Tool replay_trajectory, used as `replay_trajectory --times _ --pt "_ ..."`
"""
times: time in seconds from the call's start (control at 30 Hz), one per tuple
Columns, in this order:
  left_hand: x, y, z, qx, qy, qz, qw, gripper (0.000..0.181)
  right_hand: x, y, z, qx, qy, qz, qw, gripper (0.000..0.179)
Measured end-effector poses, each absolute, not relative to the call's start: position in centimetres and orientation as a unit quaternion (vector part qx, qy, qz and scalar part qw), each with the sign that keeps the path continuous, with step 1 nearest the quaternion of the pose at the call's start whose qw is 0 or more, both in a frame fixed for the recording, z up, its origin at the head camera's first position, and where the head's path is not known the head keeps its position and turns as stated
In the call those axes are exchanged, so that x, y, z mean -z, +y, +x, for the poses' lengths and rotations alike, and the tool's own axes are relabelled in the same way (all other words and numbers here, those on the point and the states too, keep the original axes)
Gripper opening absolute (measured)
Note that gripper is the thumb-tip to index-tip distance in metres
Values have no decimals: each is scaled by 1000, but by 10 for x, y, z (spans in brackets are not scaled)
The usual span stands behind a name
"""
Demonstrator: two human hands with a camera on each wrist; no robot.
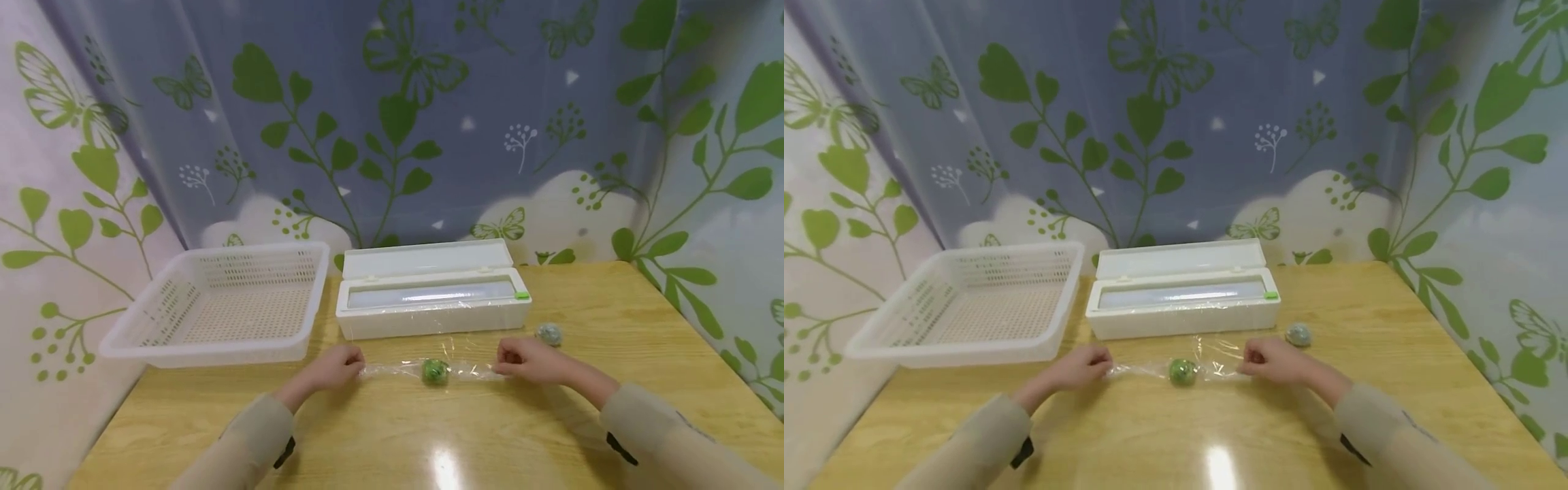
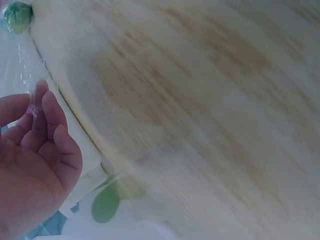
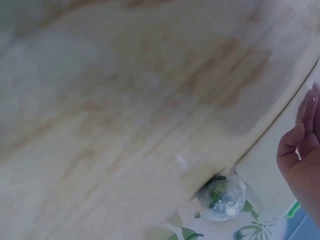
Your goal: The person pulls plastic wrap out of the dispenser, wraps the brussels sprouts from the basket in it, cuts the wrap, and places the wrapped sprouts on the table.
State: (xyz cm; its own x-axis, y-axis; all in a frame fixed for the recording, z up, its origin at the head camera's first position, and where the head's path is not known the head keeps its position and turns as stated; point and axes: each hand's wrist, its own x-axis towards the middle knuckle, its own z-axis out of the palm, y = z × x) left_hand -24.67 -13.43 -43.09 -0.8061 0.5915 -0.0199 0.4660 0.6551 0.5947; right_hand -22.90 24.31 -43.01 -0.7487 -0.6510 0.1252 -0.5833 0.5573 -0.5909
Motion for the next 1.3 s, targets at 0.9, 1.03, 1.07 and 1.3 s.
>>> replay_trajectory --times 0.9,1.03,1.07,1.3 --pt "438 -127 -261 -267 940 186 99 9 432 228 -249 205 944 -257 22 22" --pt "443 -127 -258 -244 945 200 83 14 435 229 -247 181 944 -276 22 19" --pt "443 -126 -258 -228 947 212 76 15 435 229 -247 175 943 -284 17 18" --pt "440 -127 -256 -131 944 299 48 18 437 226 -243 92 930 -349 -67 25"
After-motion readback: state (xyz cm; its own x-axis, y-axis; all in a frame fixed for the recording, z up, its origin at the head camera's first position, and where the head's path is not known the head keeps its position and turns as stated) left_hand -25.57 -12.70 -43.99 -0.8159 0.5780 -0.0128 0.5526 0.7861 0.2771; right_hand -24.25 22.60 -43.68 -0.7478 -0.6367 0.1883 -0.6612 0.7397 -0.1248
